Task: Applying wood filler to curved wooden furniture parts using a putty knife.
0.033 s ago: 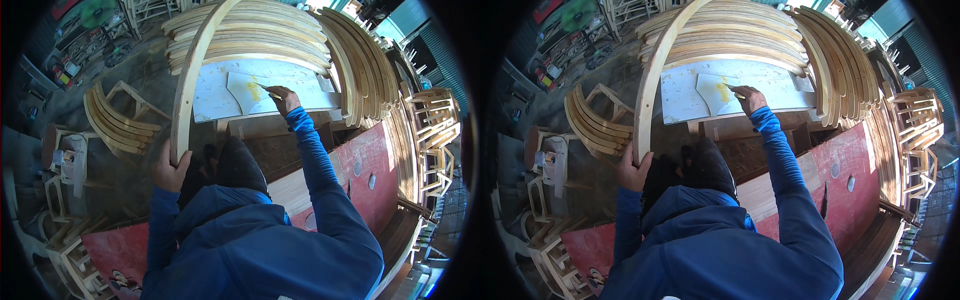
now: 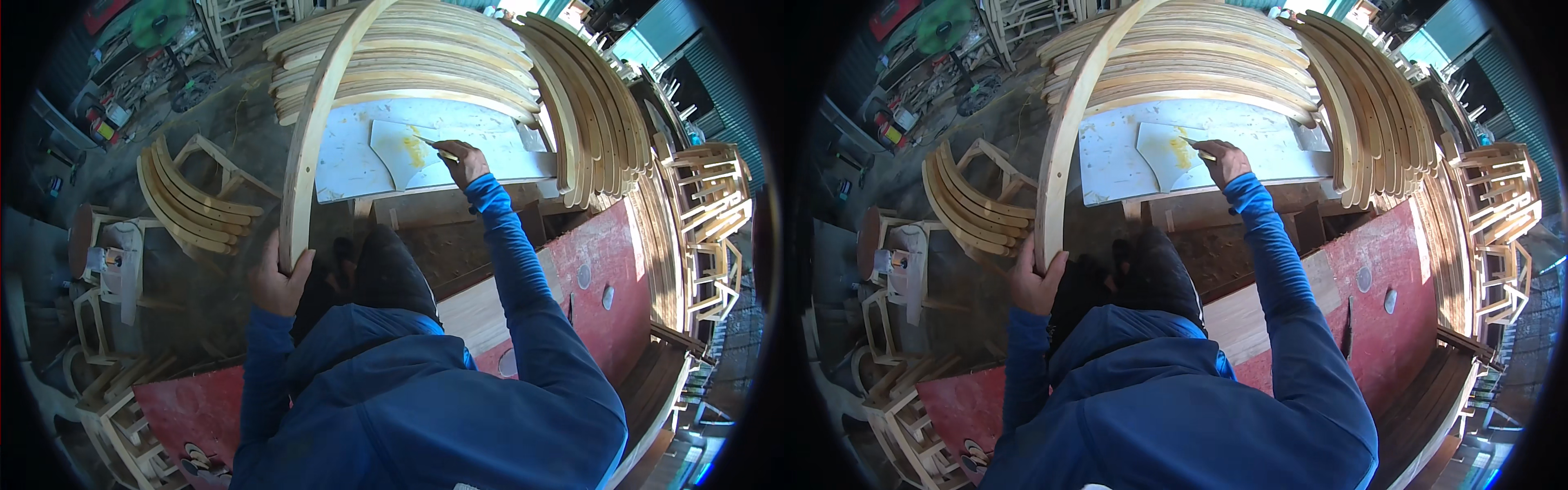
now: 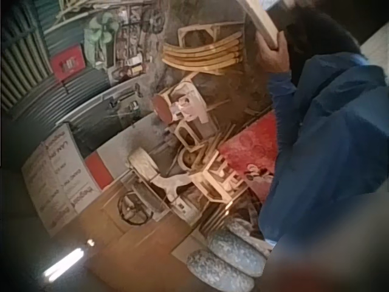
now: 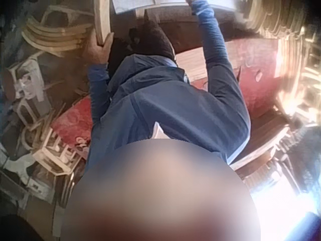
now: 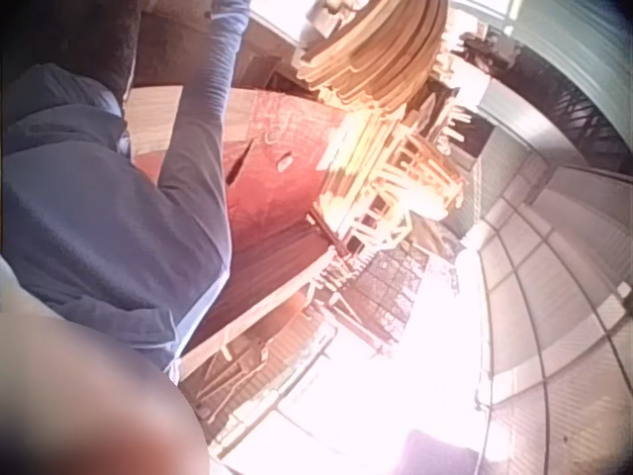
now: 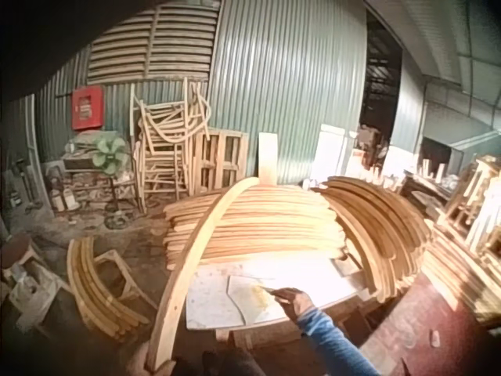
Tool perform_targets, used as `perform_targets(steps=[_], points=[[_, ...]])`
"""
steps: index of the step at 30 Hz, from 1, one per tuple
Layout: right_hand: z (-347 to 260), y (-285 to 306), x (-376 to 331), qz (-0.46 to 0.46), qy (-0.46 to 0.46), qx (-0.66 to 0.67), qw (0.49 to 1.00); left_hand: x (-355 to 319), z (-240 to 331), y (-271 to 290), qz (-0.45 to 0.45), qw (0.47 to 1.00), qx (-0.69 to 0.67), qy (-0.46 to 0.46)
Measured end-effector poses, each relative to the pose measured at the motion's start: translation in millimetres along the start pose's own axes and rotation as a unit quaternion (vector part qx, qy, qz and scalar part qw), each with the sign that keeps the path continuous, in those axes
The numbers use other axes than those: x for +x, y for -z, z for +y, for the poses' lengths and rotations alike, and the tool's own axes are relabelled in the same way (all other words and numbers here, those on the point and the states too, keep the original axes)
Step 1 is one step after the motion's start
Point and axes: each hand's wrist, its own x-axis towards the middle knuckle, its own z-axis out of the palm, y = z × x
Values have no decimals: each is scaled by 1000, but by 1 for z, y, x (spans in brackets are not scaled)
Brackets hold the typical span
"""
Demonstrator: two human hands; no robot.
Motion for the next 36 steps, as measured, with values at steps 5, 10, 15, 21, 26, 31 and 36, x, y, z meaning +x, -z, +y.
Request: perform_targets(steps=[5, 10, 15, 21, 26, 31, 36], points=[[21, -12, 30, -19, -47, 25, 998, 5, 5, -3, 1, 1000, 16, -19], [27, -16, 47, -99, -35, -34, 994, 10, 5, -6, -12, 1000, -21, 20], [23, -9, 46, -133, -43, -9, 990, 10, 0, -5, -9, 995, -66, 73], [23, 2, 46, -156, -18, 20, 987, 10, -9, -10, 9, 999, -26, 46], [22, 12, 50, -178, 1, 34, 983, 5, -14, -16, 16, 996, -57, 64], [14, 14, 46, -186, 8, 43, 982, 7, -16, -16, 9, 990, -94, 109], [1, 19, 43, -125, -57, 69, 988, 12, -10, -11, -7, 977, -149, 152]])
